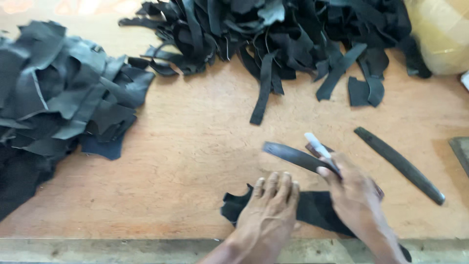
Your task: The person uses a pen to trace the outlines of small leather components onto a larger black leather piece on a workbench.
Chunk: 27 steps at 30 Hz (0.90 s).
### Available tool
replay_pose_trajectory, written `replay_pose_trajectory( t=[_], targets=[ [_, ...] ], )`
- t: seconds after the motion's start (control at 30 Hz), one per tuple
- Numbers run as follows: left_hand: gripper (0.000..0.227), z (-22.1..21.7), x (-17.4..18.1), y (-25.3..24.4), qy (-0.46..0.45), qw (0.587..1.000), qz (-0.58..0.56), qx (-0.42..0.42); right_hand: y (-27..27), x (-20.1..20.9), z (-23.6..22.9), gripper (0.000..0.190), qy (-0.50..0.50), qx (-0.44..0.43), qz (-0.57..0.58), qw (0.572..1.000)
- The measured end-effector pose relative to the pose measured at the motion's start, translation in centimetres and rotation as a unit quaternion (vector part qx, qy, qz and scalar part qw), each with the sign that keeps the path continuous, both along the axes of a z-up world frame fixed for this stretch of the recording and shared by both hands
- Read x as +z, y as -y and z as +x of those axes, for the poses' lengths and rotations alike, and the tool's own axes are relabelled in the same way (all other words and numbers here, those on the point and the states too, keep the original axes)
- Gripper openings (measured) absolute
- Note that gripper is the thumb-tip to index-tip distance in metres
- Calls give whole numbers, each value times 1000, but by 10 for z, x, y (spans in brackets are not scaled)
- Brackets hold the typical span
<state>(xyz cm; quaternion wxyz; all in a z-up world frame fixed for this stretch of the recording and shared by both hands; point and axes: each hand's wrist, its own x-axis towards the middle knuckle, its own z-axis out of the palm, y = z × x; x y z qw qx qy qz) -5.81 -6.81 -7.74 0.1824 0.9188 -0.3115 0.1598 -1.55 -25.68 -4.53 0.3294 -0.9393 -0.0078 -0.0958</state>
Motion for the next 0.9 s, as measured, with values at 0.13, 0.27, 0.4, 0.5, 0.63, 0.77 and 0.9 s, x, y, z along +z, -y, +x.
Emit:
replay_pose_trajectory(
  t=[0.13, 0.27, 0.4, 0.5, 0.63, 0.77, 0.9],
  targets=[
    [66, 14, -15, 32, -85, 992, 96, -13, 53, -20, -2, 26, 2, -53, 53, 997],
    [40, 34, 20, 33, -257, 961, 74, -72, 121, -71, 3, 21, 10, -80, 66, 995],
    [39, 36, 65, 10, -384, 921, 34, -49, 178, -155, 24, 19, 191, -37, 220, 956],
    [37, 36, 87, -19, -405, 913, -35, 22, 210, -204, 38, 26, 206, -41, 253, 945],
    [28, 50, 119, -92, -262, 950, -62, 159, 211, -249, 48, 31, 212, -53, 247, 944],
    [27, 64, 178, -209, -135, 873, -30, 468, 207, -273, 52, 26, 163, -83, 177, 967],
    [33, 102, 229, -309, 62, 878, -5, 475, 214, -272, 81, 24, -141, -75, 112, 981]
  ],
)
